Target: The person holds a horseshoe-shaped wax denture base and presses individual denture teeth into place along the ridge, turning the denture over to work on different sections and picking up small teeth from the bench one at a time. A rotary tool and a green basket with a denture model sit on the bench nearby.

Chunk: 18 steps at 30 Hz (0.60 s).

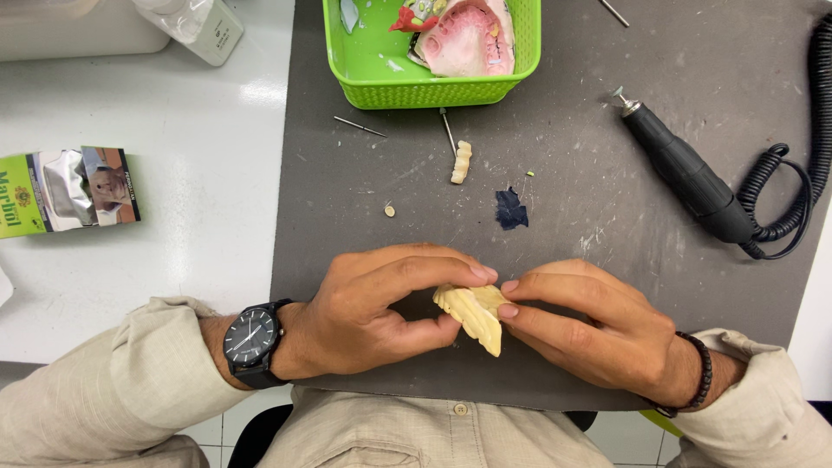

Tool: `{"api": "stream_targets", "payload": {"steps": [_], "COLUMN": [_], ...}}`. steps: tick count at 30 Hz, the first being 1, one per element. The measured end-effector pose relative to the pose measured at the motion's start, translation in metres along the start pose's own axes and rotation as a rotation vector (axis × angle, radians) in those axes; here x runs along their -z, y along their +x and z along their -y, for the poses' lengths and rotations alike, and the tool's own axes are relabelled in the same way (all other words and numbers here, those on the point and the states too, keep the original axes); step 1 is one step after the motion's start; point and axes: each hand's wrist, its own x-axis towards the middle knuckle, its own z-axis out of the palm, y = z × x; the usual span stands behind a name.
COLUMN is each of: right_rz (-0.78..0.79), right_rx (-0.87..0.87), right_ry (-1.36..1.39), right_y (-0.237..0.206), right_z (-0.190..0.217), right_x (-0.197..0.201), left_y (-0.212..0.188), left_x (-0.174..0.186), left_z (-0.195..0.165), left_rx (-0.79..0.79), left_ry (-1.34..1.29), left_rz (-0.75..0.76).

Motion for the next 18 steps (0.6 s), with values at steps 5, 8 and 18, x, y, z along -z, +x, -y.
{"api": "stream_targets", "payload": {"steps": [5, 8, 18], "right_rz": [-0.080, -0.120, -0.206], "right_rx": [-0.023, -0.056, -0.358], "right_ry": [0.025, 0.013, 0.220], "right_y": [-0.002, -0.003, 0.000], "right_z": [-0.003, -0.002, -0.006], "right_x": [-0.008, -0.010, -0.013], "left_y": [0.002, 0.003, 0.005], "left_x": [0.002, 0.003, 0.004], "left_z": [-0.003, -0.005, 0.002], "left_rx": [-0.026, 0.018, -0.062], "left_ry": [0.017, -0.037, 0.169], "left_rz": [-0.029, -0.040, 0.023]}}
